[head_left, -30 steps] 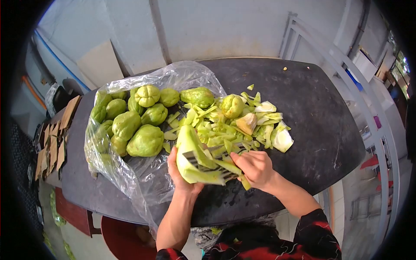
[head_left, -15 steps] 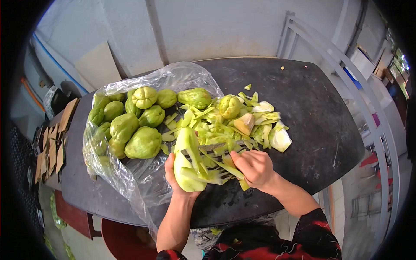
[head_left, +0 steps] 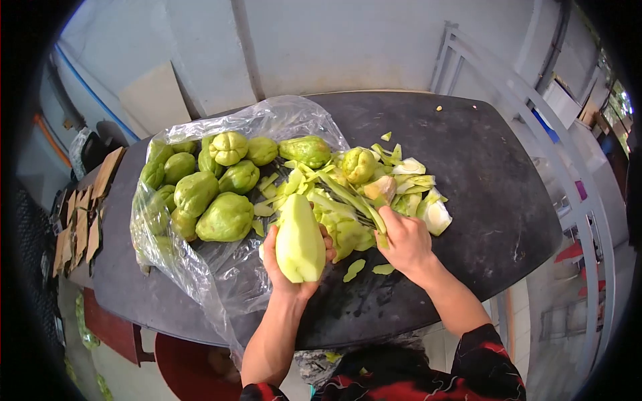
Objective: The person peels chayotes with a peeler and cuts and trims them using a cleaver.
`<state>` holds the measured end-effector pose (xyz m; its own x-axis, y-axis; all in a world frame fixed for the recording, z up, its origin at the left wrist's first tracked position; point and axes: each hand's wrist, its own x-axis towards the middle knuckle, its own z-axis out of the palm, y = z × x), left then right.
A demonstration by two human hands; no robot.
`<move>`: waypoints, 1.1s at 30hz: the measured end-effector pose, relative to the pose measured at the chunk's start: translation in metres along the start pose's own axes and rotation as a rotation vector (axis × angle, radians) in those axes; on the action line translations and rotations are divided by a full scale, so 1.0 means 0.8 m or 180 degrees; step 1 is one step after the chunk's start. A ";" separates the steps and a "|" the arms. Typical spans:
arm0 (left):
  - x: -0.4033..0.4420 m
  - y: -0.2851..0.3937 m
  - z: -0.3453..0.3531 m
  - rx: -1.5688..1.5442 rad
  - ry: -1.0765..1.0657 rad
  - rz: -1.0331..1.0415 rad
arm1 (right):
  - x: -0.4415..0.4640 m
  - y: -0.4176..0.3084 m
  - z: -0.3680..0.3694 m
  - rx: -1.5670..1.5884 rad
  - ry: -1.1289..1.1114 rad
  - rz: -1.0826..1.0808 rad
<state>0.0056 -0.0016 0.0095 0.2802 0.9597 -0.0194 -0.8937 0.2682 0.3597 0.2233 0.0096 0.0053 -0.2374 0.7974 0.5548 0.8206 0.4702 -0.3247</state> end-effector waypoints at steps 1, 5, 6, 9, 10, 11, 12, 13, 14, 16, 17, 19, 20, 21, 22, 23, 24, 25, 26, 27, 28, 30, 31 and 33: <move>0.001 0.000 0.002 -0.0115 0.0101 -0.0008 | -0.001 0.000 0.001 0.0023 -0.0066 0.0098; 0.007 0.002 -0.004 -0.0128 0.0341 0.0097 | -0.001 -0.001 -0.006 0.0129 -0.0203 0.0362; 0.009 0.002 -0.005 -0.0148 0.0423 0.0174 | -0.001 -0.002 -0.007 0.0137 -0.0204 0.0351; 0.013 0.001 -0.010 -0.0156 0.0631 0.0316 | 0.003 -0.006 -0.017 0.0834 0.0097 0.0530; 0.014 0.001 -0.010 -0.0145 0.0748 0.0367 | 0.006 -0.009 -0.023 0.0842 0.0095 0.0526; 0.013 0.001 -0.010 -0.0141 0.0752 0.0373 | 0.008 -0.010 -0.029 0.1246 0.0179 0.0710; 0.013 0.001 -0.010 -0.0058 0.0842 0.0389 | 0.010 -0.009 -0.033 0.1645 0.0264 0.0896; 0.013 0.000 -0.010 0.0023 0.0931 0.0399 | 0.012 -0.004 -0.037 0.2090 0.0115 0.1243; 0.011 -0.001 -0.007 0.0022 0.0937 0.0378 | 0.015 0.001 -0.043 0.2755 -0.0409 0.2058; 0.011 -0.002 0.003 0.0047 0.1124 0.0416 | 0.015 0.015 -0.042 0.3550 -0.0616 0.2096; 0.013 -0.001 0.003 0.0041 0.1100 0.0426 | 0.017 0.015 -0.045 0.3539 -0.0608 0.2073; 0.011 0.000 -0.003 0.0180 0.1018 0.0300 | 0.014 0.010 -0.048 0.4076 -0.0714 0.2369; 0.008 -0.001 -0.006 0.0189 0.1055 0.0292 | 0.015 0.017 -0.045 0.4173 -0.0706 0.2259; 0.011 -0.002 -0.006 0.0167 0.1143 0.0340 | 0.017 0.019 -0.043 0.4141 -0.0630 0.2344; 0.015 -0.002 -0.005 0.0140 0.1215 0.0388 | 0.020 0.020 -0.044 0.4098 -0.0544 0.2419; 0.017 -0.002 -0.006 0.0134 0.1197 0.0389 | 0.020 0.017 -0.049 0.4088 -0.0535 0.2406; 0.018 -0.002 -0.009 0.0149 0.1125 0.0393 | 0.020 0.011 -0.057 0.4034 -0.0288 0.2222; 0.017 -0.002 -0.013 0.0166 0.1078 0.0395 | 0.020 0.008 -0.059 0.3985 -0.0058 0.2056; 0.016 -0.002 -0.015 0.0163 0.1107 0.0398 | 0.017 0.016 -0.063 0.3964 -0.0097 0.2271; 0.017 0.000 -0.015 0.0287 0.1113 0.0408 | 0.019 0.023 -0.063 0.4087 -0.0064 0.2460; 0.018 0.001 -0.015 0.0408 0.1097 0.0418 | 0.024 0.030 -0.062 0.4199 -0.0017 0.2635; 0.017 0.002 -0.021 0.0359 0.1027 0.0382 | 0.025 0.043 -0.058 0.4450 -0.0059 0.2906; 0.018 0.003 -0.023 0.0307 0.0964 0.0354 | 0.022 0.050 -0.057 0.4974 -0.0148 0.3020; 0.021 0.005 -0.025 0.0273 0.0966 0.0418 | 0.018 0.063 -0.060 0.5675 -0.0352 0.2901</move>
<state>-0.0002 0.0169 -0.0078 0.0363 0.9701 -0.2398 -0.8790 0.1451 0.4543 0.2865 0.0264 0.0335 -0.2100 0.9571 -0.1998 -0.6282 -0.2887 -0.7225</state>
